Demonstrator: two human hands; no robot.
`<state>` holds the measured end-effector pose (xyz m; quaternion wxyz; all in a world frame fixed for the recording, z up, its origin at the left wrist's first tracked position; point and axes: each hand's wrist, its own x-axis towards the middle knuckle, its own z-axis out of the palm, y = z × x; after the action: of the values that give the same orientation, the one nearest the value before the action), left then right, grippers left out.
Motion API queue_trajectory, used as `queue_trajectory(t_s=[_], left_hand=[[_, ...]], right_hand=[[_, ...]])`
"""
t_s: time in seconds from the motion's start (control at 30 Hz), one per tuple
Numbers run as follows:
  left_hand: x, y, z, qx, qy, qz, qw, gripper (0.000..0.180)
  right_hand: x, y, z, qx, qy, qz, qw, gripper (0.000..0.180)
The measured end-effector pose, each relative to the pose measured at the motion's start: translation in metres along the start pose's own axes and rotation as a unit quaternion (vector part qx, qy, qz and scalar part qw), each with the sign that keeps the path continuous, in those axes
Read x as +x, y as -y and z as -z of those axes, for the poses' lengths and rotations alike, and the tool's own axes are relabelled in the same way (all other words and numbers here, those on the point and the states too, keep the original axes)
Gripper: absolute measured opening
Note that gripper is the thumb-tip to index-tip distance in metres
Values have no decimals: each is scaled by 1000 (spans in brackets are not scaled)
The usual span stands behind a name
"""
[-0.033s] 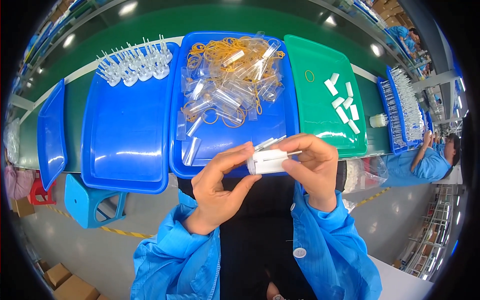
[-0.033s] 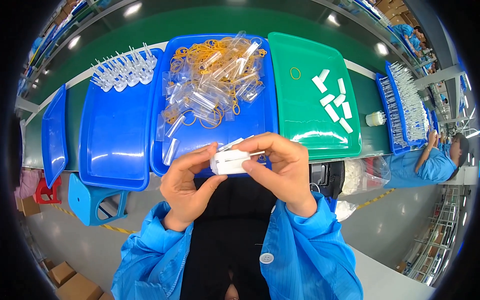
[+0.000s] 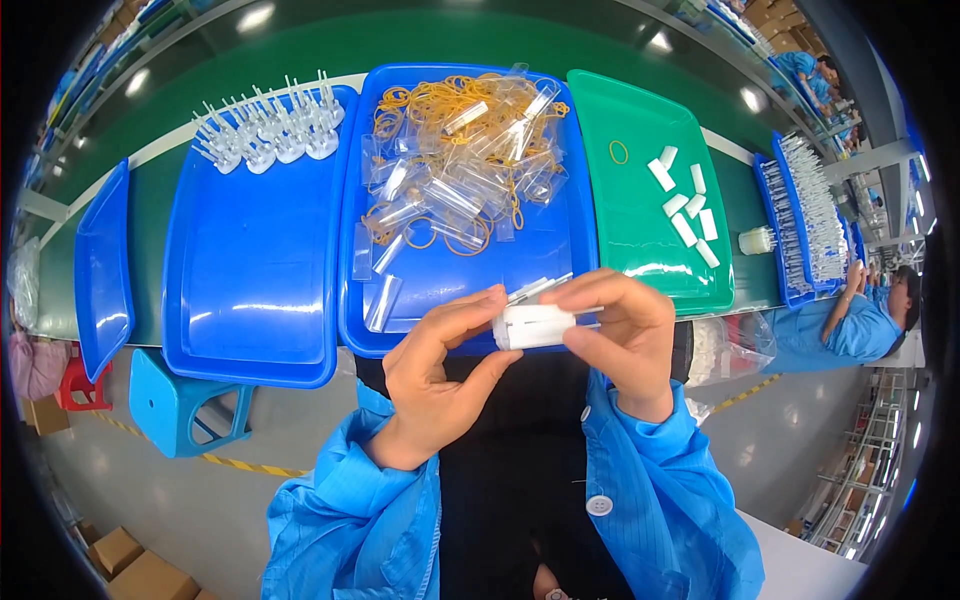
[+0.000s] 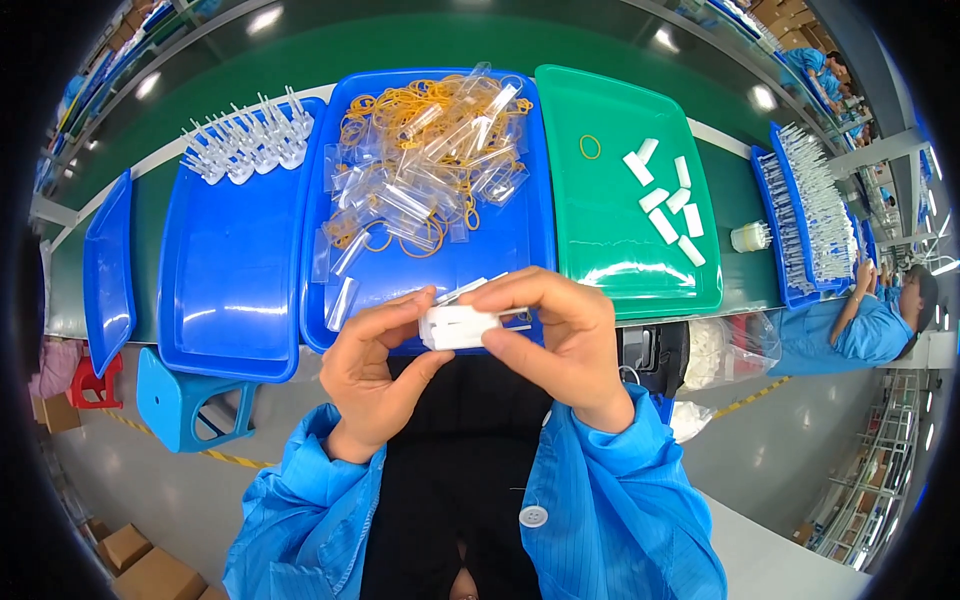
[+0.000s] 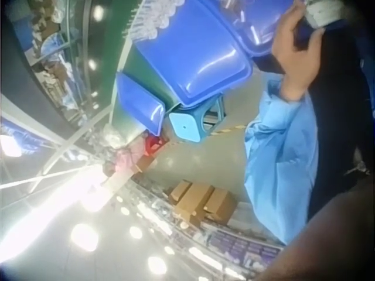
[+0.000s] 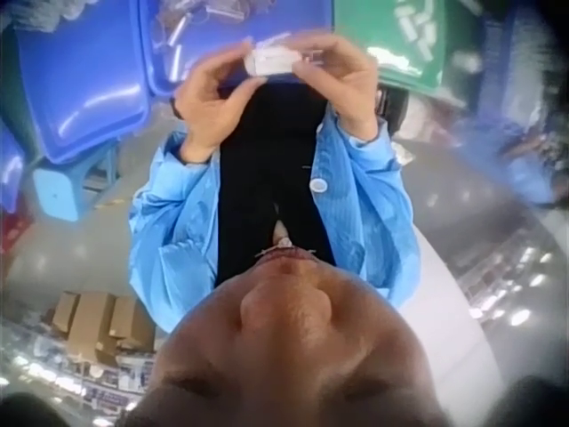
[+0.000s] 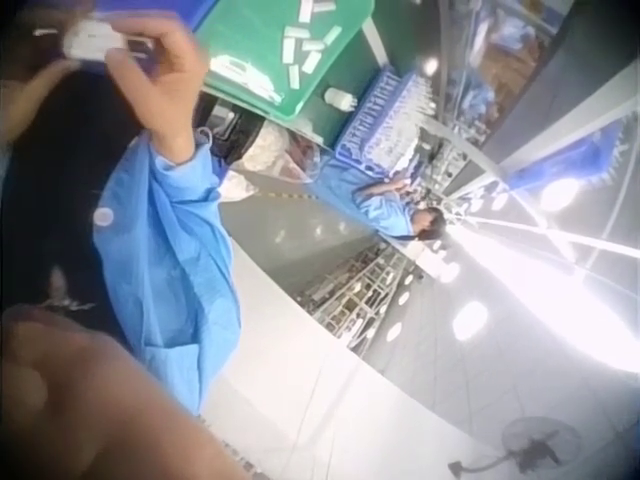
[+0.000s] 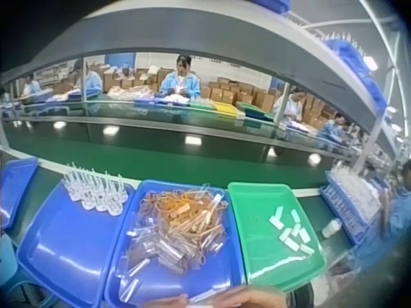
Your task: The person assembles components by fitting white plastic pieces and clear tubes together by hand, secures the bundle with a rubber band, and places the assembled unit onto the work surface.
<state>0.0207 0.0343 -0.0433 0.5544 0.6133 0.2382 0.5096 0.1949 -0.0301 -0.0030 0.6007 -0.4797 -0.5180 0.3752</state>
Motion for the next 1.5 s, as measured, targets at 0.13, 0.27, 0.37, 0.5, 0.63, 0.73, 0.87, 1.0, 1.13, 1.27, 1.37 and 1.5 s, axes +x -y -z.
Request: queue_trajectory(t_s=[0.13, 0.27, 0.37, 0.5, 0.63, 0.73, 0.87, 1.0, 1.13, 1.27, 1.37, 1.5], left_hand=[[3, -5, 9, 31, 33, -4, 999, 42], [2, -1, 15, 47, 53, -8, 997, 47], [4, -7, 15, 23, 66, 46, 997, 44], [4, -5, 10, -41, 54, 59, 996, 36], [4, -6, 4, -59, 43, 28, 997, 37], [5, -6, 2, -42, 28, 5, 999, 39], [0, 2, 9, -6, 50, -51, 997, 40], [-1, 0, 6, -30, 20, -37, 999, 37], [-5, 0, 11, 6, 12, -37, 999, 35], [-5, 2, 14, 22, 11, -78, 997, 33], [-4, -2, 14, 51, 30, -90, 994, 34], [-3, 1, 15, 50, 9, -78, 996, 35]], right_hand=[[10, 1, 35, -167, -33, 50, 984, 35], [-12, -29, 137, -574, -292, -26, 765, 32], [-39, -52, 182, -633, -276, -99, 716, 30], [-39, -53, 183, -635, -265, -128, 714, 27], [-30, -46, 163, -571, -308, -91, 755, 22], [-24, -32, 126, -363, -352, -46, 861, 16], [-7, -7, 69, -133, -254, 22, 958, 14], [7, 1, 43, -148, -153, 66, 975, 20], [7, 16, 16, -8, -177, -27, 984, 17], [5, 8, 17, -18, -112, -55, 992, 10], [13, 5, 4, -40, -105, -31, 993, 8], [14, 7, 1, 14, -99, -51, 994, 22]])
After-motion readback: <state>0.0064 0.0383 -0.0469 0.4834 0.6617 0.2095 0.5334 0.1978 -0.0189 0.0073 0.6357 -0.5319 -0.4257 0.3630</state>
